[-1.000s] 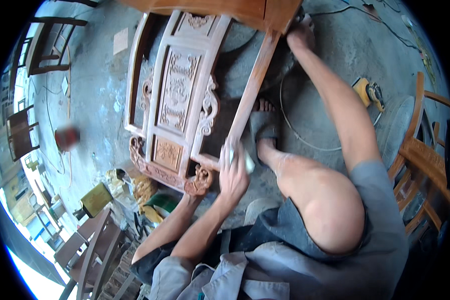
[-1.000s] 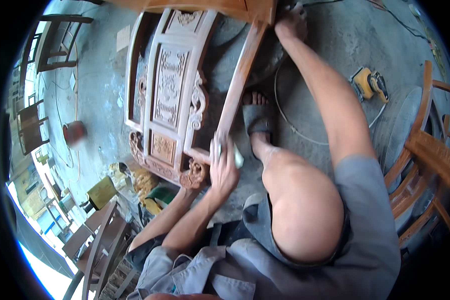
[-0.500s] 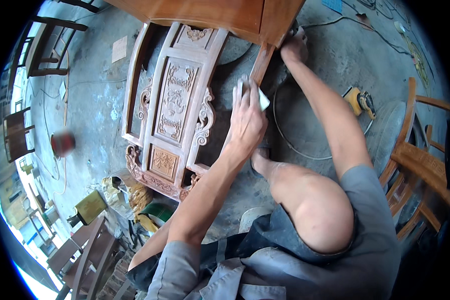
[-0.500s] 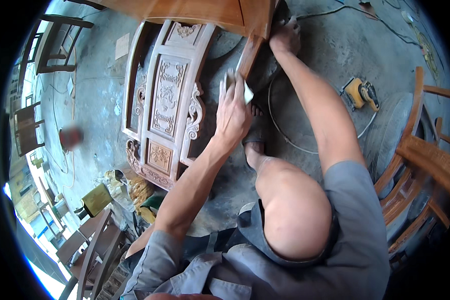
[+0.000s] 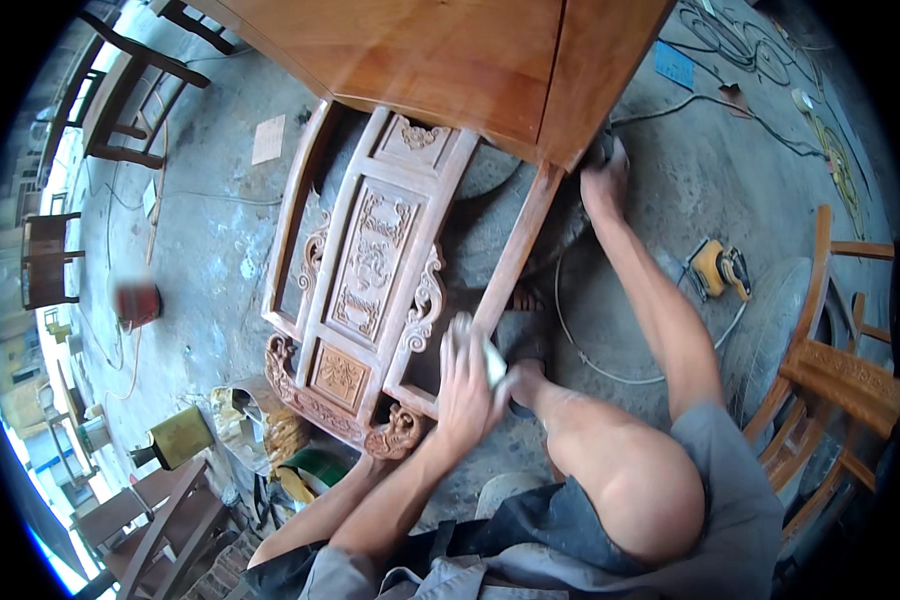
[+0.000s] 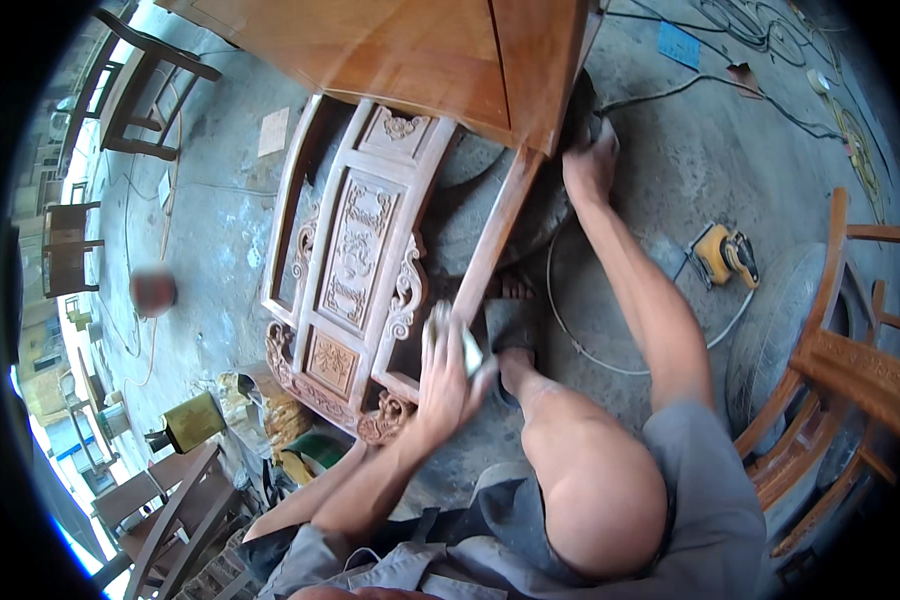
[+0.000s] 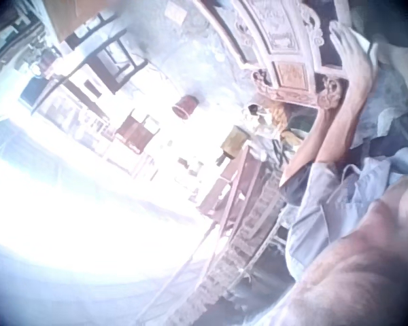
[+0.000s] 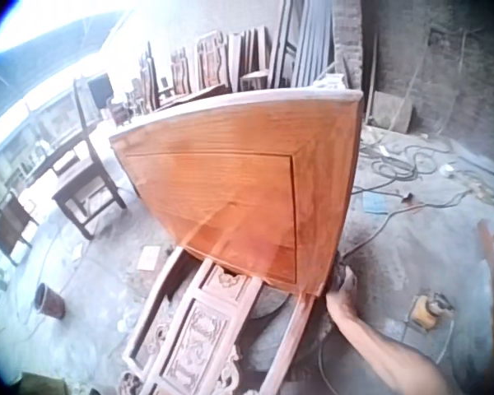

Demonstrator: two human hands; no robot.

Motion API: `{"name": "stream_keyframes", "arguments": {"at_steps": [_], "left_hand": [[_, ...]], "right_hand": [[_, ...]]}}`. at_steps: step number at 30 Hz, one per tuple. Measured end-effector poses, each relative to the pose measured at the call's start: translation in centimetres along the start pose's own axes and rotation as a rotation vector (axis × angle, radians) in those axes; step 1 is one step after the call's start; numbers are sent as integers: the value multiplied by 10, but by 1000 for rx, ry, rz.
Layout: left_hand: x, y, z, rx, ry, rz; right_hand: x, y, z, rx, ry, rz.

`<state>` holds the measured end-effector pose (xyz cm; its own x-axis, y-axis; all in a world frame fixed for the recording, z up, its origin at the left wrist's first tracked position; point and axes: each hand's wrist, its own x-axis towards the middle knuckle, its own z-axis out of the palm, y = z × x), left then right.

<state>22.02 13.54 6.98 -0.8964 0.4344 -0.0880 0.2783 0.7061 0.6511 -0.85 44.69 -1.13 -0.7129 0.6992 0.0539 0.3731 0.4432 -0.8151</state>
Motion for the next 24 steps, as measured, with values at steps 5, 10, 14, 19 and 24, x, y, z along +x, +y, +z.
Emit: {"name": "stream_keyframes", "arguments": {"at_steps": [5, 10, 14, 19, 24], "left_hand": [[-39, 3, -24, -232, 93, -174], [40, 23, -36, -288, 237, -86], [60, 27, -31, -452, 244, -47], [66, 40, -17, -671, 593, -170], [69, 35, -22, -1276, 515, -490]], "right_hand": [[-121, -24, -51, 484, -54, -158], [-165, -71, -124, 329, -798, -683], [-175, -80, -118, 474, -947, -207], [-177, -91, -113, 438, -1041, -240], [-175, -90, -111, 842, -1173, 404]]}}
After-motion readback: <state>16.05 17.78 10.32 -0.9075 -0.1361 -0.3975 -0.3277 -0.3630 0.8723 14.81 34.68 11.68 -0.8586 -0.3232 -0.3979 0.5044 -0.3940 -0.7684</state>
